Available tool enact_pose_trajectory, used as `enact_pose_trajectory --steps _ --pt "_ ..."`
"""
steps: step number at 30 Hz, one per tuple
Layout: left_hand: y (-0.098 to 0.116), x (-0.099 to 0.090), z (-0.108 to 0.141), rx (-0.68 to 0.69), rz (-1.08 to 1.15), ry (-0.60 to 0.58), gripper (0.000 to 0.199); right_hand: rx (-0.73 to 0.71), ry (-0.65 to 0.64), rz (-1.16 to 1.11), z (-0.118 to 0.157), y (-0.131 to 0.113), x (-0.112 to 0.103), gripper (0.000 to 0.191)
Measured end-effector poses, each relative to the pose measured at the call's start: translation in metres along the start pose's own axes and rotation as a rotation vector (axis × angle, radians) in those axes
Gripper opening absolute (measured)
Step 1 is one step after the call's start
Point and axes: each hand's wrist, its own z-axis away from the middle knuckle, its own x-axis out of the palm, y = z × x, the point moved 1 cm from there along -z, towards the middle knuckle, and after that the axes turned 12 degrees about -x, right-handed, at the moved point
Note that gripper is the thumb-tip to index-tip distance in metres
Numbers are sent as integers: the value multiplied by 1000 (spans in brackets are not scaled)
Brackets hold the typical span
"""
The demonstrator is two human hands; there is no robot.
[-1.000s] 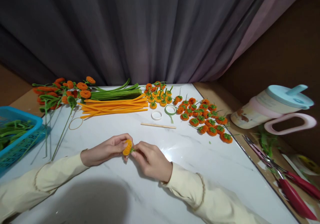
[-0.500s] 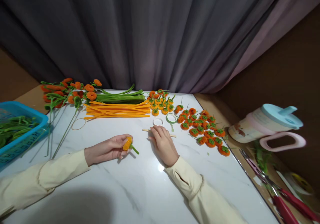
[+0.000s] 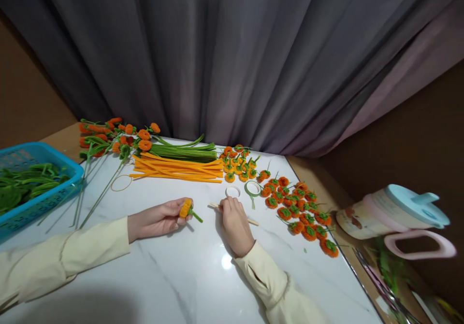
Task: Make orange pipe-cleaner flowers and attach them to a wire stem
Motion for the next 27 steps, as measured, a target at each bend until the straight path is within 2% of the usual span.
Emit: enact_pose_trajectory --steps 5,8,11,16,20,27 --pt "0 -1 -2 8 -20 21 23 92 180 -400 -2 -27 -23 12" --pt "-1 -2 -3 11 -51 27 19 121 204 -563 -3 -49 -28 12" --pt "-2 -2 -2 20 -61 52 15 195 207 -621 0 -62 -23 17" --pt "-3 4 -1 55 26 92 16 377 152 -697 5 -66 -13 28" --pt "-5 12 0 46 59 54 16 485 120 -730 3 -66 -12 34" --pt "-10 18 0 1 39 18 16 475 66 -810 0 -65 -6 32"
